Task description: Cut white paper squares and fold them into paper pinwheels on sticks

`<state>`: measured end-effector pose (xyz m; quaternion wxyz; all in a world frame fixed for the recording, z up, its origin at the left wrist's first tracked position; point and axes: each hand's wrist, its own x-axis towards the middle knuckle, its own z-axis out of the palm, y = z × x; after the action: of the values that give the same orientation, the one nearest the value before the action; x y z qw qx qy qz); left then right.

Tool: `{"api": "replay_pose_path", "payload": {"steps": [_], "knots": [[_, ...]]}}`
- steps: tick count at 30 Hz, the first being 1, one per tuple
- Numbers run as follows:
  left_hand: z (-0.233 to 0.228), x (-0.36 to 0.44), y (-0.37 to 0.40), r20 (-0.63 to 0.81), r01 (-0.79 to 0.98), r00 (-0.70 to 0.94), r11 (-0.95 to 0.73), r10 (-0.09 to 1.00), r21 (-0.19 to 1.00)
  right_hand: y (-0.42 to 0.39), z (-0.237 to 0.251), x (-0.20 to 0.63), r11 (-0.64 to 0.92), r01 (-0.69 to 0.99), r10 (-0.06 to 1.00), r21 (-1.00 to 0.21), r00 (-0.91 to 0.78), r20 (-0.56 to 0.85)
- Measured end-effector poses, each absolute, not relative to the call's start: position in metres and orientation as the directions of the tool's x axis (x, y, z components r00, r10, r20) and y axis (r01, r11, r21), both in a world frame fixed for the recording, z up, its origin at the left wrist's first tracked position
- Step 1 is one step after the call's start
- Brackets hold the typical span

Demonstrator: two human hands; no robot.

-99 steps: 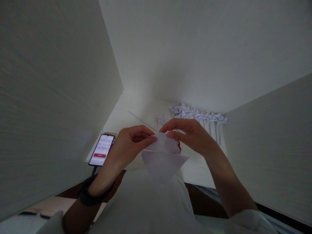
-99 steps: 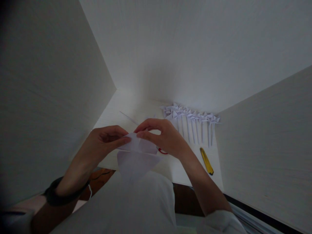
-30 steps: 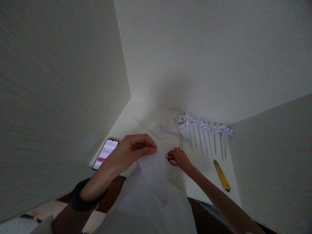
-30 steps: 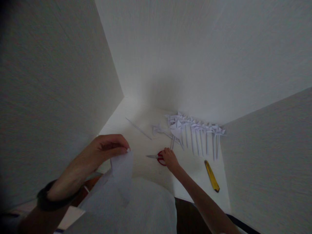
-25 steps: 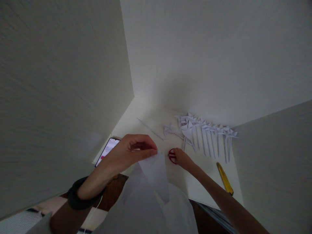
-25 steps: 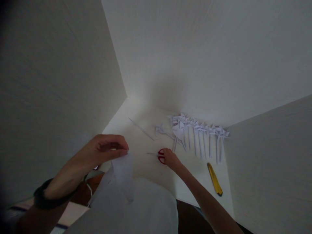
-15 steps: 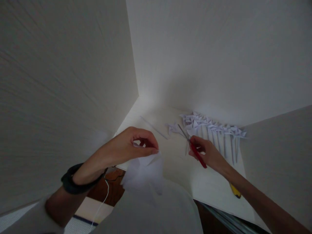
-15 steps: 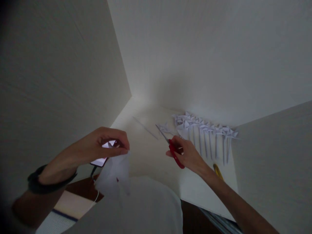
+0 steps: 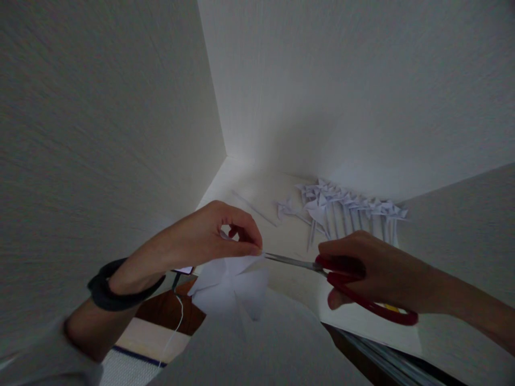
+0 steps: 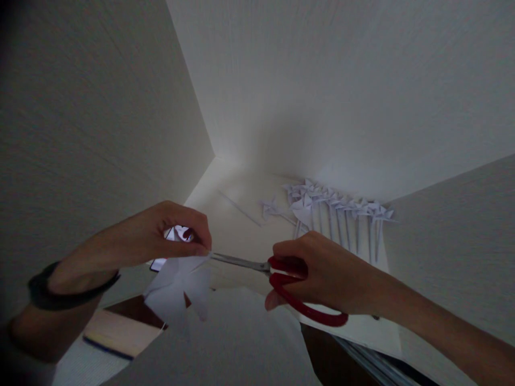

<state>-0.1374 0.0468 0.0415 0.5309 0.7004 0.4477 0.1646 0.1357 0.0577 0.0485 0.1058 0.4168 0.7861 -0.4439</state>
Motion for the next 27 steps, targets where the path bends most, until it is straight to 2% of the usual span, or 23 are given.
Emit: {"api": "replay_pose_path", "payload": {"steps": [10,22,25,27], "knots": [[0.044,-0.137,0.047,-0.267,0.467,0.557,-0.03,0.786,0.884,0.059,0.049,0.134,0.254,0.733,0.559,-0.631,-0.644,-0.523],[0.047,-0.136,0.048,-0.284,0.447,0.566,0.001,0.774,0.894,0.065,0.049,0.139,0.418,0.711,0.583,-0.565,-0.687,-0.434],[0.045,-0.139,0.048,-0.264,0.443,0.547,-0.007,0.794,0.897,0.066,0.043,0.15,0.359,0.744,0.618,-0.564,-0.642,-0.453],[0.046,-0.139,0.048,-0.261,0.433,0.542,0.001,0.799,0.902,0.064,0.039,0.153,0.23,0.743,0.668,-0.629,-0.59,-0.453]]}}
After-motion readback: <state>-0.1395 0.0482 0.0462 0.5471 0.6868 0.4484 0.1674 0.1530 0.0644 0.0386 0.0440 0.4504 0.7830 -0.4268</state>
